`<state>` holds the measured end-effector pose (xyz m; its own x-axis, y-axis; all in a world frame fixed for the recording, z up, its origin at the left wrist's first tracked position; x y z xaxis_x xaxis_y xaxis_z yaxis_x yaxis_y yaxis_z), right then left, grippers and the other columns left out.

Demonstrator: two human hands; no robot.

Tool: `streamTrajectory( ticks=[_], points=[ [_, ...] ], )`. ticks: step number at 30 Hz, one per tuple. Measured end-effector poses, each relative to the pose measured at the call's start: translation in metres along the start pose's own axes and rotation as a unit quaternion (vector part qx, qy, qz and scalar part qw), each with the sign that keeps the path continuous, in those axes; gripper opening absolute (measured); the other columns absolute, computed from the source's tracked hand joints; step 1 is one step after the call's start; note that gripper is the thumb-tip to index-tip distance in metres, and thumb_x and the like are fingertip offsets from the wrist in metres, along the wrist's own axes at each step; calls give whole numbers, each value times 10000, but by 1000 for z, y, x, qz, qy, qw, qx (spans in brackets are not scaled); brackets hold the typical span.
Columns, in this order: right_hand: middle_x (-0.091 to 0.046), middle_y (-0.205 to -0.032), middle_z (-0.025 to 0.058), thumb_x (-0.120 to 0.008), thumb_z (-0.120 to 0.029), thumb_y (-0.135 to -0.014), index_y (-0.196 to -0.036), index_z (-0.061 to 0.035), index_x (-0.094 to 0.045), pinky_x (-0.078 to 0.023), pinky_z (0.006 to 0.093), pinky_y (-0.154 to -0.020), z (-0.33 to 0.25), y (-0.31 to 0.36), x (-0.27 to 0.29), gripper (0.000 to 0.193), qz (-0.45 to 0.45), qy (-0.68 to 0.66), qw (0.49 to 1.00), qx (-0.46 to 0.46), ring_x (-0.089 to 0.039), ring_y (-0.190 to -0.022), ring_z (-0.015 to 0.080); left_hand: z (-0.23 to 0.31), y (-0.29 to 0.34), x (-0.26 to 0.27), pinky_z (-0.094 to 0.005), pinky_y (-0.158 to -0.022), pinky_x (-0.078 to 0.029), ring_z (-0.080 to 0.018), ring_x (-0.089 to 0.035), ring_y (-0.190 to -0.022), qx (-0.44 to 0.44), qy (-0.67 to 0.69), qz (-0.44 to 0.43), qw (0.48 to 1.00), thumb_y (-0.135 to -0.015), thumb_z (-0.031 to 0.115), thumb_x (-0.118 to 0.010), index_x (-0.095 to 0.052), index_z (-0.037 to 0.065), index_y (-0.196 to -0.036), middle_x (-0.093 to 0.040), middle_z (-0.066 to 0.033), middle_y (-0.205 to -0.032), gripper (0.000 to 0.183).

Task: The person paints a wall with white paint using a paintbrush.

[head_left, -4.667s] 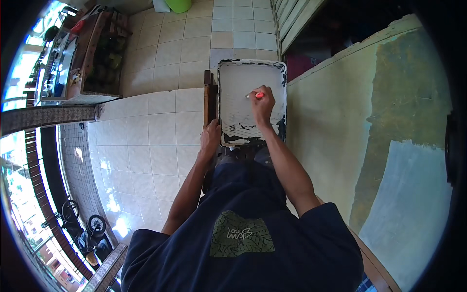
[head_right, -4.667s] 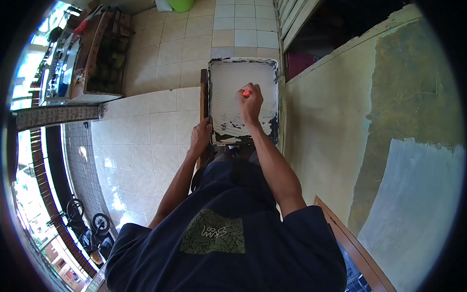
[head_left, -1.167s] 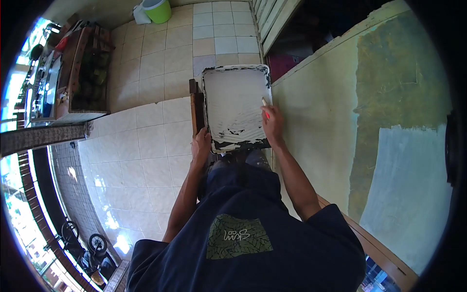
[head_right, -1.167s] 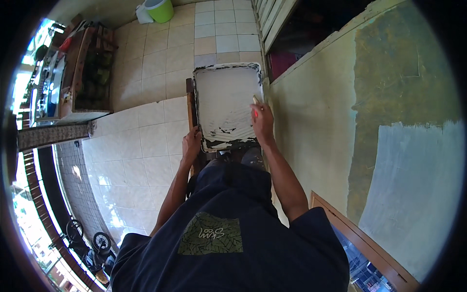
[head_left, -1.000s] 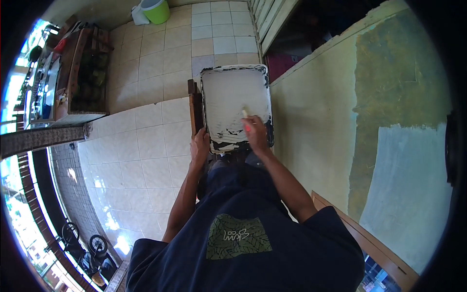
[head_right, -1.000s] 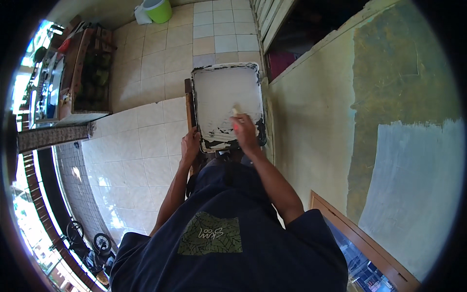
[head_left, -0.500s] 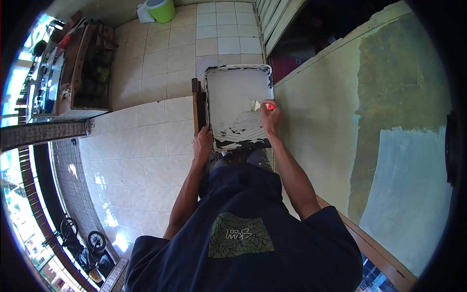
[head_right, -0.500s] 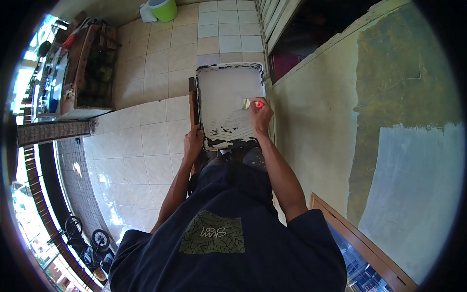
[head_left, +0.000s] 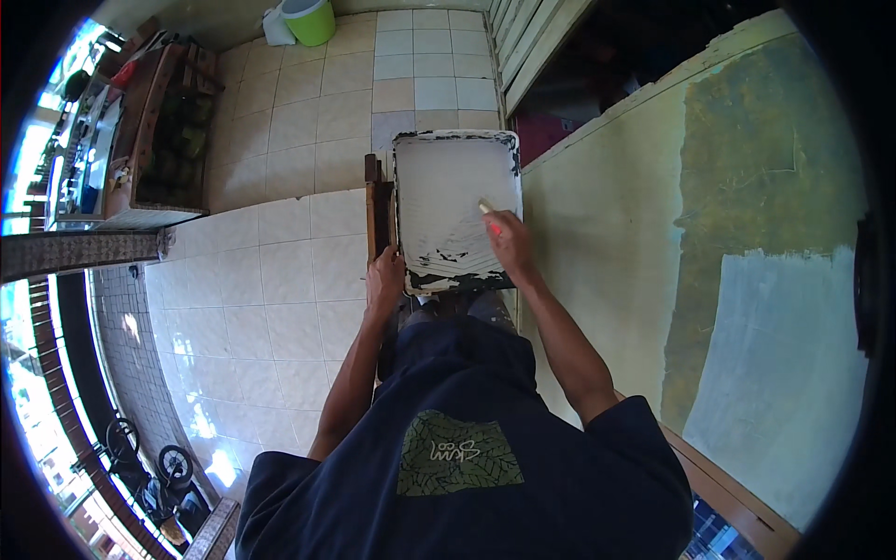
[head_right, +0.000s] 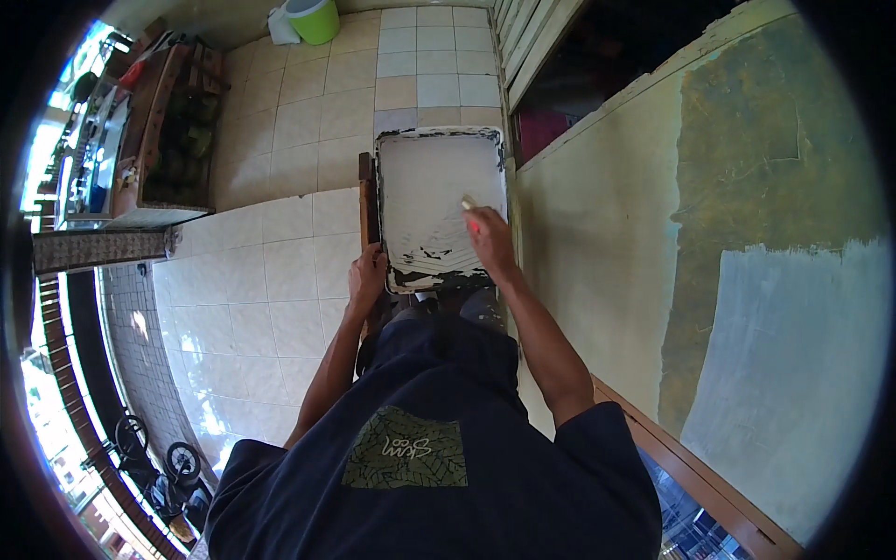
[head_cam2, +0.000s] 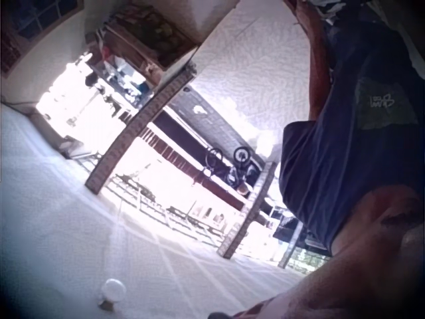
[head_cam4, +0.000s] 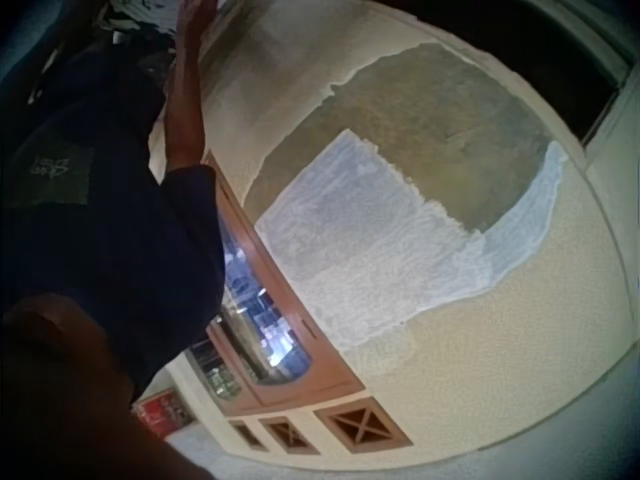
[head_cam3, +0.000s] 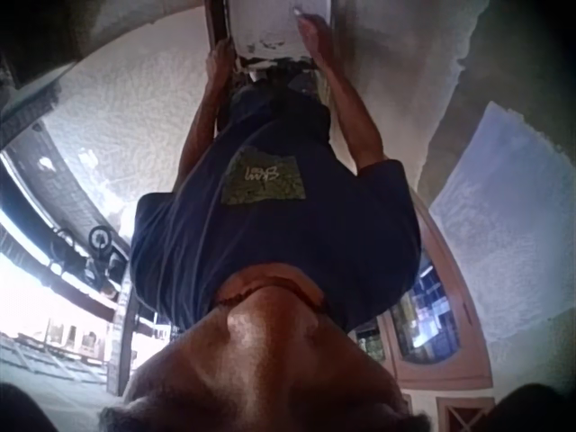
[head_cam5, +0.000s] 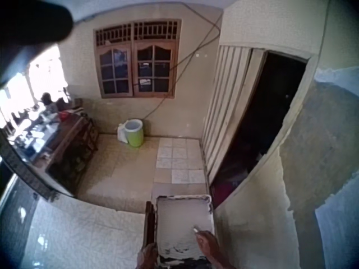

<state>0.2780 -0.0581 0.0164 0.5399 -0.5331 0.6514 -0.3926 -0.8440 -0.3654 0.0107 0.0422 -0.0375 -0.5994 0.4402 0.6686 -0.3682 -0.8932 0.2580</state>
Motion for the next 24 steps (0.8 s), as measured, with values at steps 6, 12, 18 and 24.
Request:
streamTrajectory(
  ticks=[6, 12, 18, 24],
  points=[
    [-676, -993, 138, -659, 33, -792, -1046, -74, -704, -549, 400, -773, -5, 2, -14, 279, -78, 33, 996, -10, -671, -911, 327, 4, 1, 1, -560, -811, -518, -477, -672, -920, 0, 24, 15, 1000, -925, 203, -560, -669, 58, -1180, -711, -263, -962, 312],
    [-696, -960, 112, -650, 10, -828, -1005, -69, -721, -552, 389, -786, -5, -11, -15, 206, -107, 32, 994, 9, -683, -905, 323, 5, 1, 4, -540, -806, -531, -464, -683, -925, -19, 23, 4, 1000, -928, 195, -567, -662, 47, -1197, -713, -267, -967, 321],
    [-728, -934, 108, -725, -79, -902, -987, -44, -719, -546, 315, -783, -13, -49, 41, 92, 81, -74, 984, -141, -715, -855, 244, 5, 5, 8, -524, -810, -538, -446, -691, -938, -2, 37, 13, 999, -936, 209, -582, -654, 52, -1218, -717, -260, -978, 330],
    [-675, -827, 39, -763, -72, -891, -949, -14, -692, -507, 268, -715, -28, -25, 20, 108, 122, -133, 954, -238, -638, -769, 132, 4, 3, 8, -519, -807, -539, -439, -693, -931, -11, 37, 2, 999, -935, 193, -582, -641, 28, -1150, -721, -257, -977, 278]
  ],
)
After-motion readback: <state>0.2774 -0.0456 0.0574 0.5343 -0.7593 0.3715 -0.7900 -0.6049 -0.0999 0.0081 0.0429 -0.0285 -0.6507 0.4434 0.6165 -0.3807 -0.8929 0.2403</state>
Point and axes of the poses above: each hand's wrist, its own y-axis away from the middle knuckle, its own x-axis out of the back of the hand, z = x × y, the point moved 3 cm from there along -y, towards the middle knuckle
